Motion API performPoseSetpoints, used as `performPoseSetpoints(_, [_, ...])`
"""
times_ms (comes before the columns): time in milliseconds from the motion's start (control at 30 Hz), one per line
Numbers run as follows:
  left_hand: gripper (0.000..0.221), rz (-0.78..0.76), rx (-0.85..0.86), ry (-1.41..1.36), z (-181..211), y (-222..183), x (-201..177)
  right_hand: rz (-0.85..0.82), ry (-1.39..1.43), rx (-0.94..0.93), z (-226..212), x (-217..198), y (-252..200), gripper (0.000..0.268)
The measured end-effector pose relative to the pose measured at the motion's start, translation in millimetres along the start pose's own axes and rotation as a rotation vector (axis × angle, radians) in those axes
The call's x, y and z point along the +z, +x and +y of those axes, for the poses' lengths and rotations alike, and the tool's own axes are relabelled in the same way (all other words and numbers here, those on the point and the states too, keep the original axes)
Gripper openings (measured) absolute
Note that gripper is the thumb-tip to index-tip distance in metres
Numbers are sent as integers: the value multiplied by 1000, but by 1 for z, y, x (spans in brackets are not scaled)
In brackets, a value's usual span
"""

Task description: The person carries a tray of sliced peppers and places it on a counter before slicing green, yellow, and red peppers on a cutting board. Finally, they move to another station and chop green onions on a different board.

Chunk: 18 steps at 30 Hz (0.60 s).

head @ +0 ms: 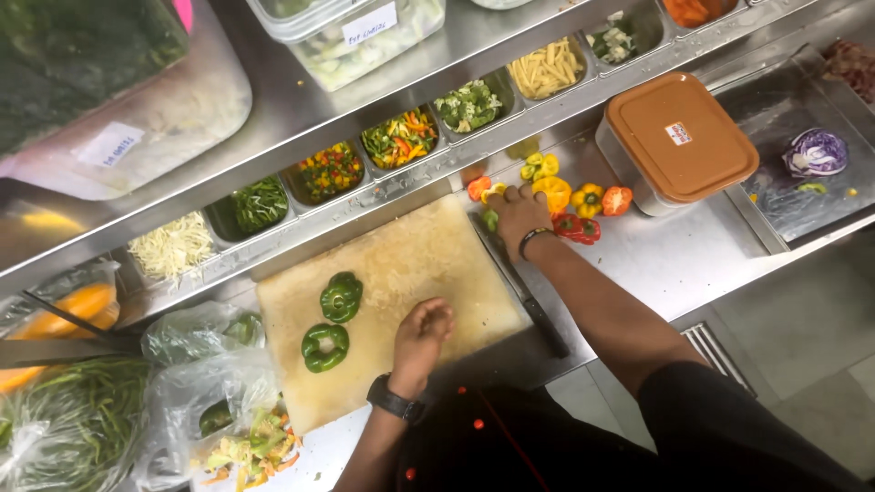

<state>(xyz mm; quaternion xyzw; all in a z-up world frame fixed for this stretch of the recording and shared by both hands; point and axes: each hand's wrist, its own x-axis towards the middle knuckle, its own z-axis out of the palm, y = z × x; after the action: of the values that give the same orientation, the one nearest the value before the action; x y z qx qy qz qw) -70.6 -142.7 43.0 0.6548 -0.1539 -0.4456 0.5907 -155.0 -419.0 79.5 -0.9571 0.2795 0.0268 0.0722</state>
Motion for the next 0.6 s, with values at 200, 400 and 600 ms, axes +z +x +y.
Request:
performPoseSetpoints(200, [34,54,-29,-20,-5,-7,-25,245,38,198,5,54,-1,48])
performPoseSetpoints(400, [45,18,-86,-319,31,-8,-3,472,664,-386,-9,86,-30,39])
performPoseSetpoints(600, [40,-23,-103,-366,27,2,-13,353,480,-314,31,70,-9,46])
